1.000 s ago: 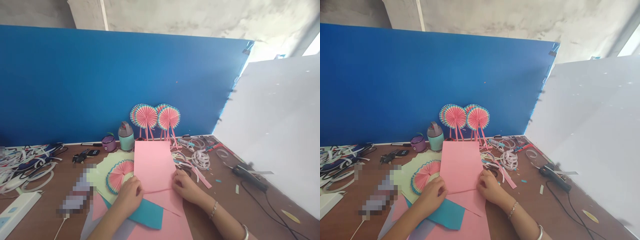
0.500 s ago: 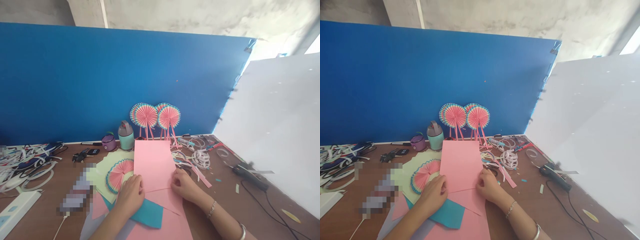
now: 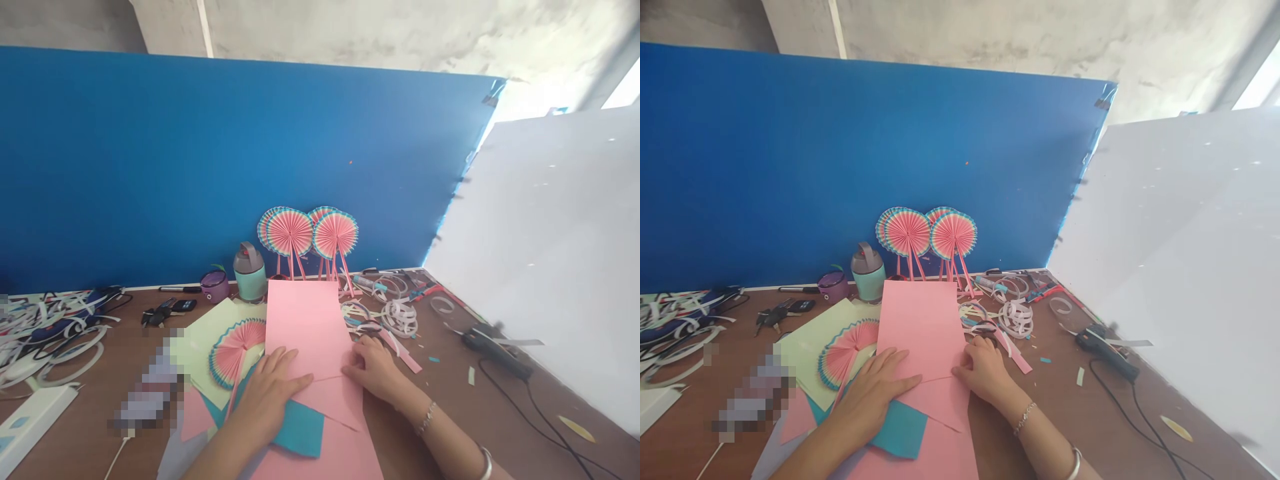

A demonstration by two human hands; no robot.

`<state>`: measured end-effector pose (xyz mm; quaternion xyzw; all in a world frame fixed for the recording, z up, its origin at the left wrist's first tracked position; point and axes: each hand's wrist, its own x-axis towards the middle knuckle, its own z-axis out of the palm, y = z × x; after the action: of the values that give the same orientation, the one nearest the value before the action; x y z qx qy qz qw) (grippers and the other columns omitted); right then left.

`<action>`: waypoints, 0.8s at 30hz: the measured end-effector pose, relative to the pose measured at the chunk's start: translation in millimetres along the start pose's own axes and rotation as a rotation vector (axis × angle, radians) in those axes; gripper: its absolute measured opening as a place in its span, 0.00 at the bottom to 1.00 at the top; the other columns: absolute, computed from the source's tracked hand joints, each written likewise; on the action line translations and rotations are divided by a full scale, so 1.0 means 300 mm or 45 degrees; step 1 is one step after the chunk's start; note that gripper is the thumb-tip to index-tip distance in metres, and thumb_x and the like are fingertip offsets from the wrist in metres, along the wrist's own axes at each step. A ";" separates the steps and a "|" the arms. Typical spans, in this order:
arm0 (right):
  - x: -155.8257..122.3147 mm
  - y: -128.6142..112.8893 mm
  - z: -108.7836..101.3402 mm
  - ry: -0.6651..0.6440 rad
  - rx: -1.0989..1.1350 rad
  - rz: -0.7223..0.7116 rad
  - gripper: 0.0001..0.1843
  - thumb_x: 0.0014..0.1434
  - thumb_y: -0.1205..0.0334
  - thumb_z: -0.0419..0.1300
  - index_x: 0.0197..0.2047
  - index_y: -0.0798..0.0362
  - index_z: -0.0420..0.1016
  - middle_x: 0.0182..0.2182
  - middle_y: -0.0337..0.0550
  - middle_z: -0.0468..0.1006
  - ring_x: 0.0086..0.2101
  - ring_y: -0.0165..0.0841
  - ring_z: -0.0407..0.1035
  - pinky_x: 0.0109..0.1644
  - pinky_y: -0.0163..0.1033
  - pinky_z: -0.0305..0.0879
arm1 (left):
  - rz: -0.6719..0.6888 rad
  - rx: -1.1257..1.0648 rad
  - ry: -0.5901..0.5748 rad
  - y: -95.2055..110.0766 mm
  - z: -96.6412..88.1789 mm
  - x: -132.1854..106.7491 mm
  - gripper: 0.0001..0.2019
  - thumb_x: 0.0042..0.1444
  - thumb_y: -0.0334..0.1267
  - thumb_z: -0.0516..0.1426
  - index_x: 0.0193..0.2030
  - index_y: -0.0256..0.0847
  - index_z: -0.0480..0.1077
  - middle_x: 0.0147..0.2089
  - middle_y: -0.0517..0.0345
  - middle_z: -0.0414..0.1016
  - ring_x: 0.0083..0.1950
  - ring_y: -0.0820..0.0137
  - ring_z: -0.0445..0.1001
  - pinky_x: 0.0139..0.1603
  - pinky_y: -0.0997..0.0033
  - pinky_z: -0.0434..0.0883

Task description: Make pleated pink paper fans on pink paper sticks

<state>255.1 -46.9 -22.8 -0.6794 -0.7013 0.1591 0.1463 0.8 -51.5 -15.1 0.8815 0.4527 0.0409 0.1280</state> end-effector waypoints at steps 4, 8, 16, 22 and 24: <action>0.001 0.038 -0.019 0.014 -0.052 0.061 0.11 0.49 0.57 0.62 0.24 0.53 0.68 0.32 0.45 0.70 0.38 0.40 0.62 0.41 0.40 0.56 | -0.040 -0.050 0.027 -0.020 -0.008 -0.006 0.35 0.46 0.19 0.47 0.53 0.64 0.68 0.64 0.56 0.60 0.64 0.55 0.55 0.59 0.46 0.56; 0.004 0.068 -0.021 0.036 -0.086 0.068 0.14 0.48 0.52 0.63 0.25 0.53 0.67 0.33 0.45 0.69 0.38 0.41 0.62 0.40 0.39 0.56 | -0.126 -0.169 0.060 -0.042 0.001 0.001 0.33 0.45 0.18 0.46 0.47 0.61 0.73 0.61 0.57 0.63 0.62 0.59 0.57 0.59 0.49 0.58; -0.008 0.056 -0.033 0.133 -0.153 -0.055 0.10 0.49 0.57 0.62 0.28 0.53 0.67 0.33 0.45 0.69 0.37 0.40 0.62 0.39 0.40 0.57 | -0.125 -0.127 0.186 -0.055 0.017 0.000 0.36 0.40 0.16 0.46 0.52 0.52 0.71 0.56 0.52 0.64 0.60 0.59 0.57 0.58 0.53 0.59; -0.039 -0.023 -0.001 0.062 -0.192 -0.618 0.19 0.49 0.77 0.50 0.41 0.51 0.73 0.41 0.47 0.74 0.44 0.40 0.64 0.44 0.44 0.59 | 0.059 -0.125 0.189 -0.046 0.013 0.005 0.33 0.44 0.18 0.46 0.52 0.52 0.70 0.53 0.52 0.68 0.55 0.60 0.63 0.51 0.57 0.64; -0.041 -0.034 0.027 0.042 -0.168 -0.767 0.26 0.50 0.77 0.49 0.51 0.50 0.70 0.50 0.49 0.72 0.50 0.42 0.62 0.51 0.48 0.59 | 0.140 -0.166 0.231 -0.051 0.029 0.009 0.33 0.46 0.19 0.46 0.58 0.51 0.65 0.59 0.51 0.64 0.60 0.59 0.60 0.55 0.56 0.63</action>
<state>242.9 -59.7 -25.6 -0.4515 -0.8774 0.0516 0.1539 -8.2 -42.4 -27.6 0.8875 0.4097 0.1566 0.1410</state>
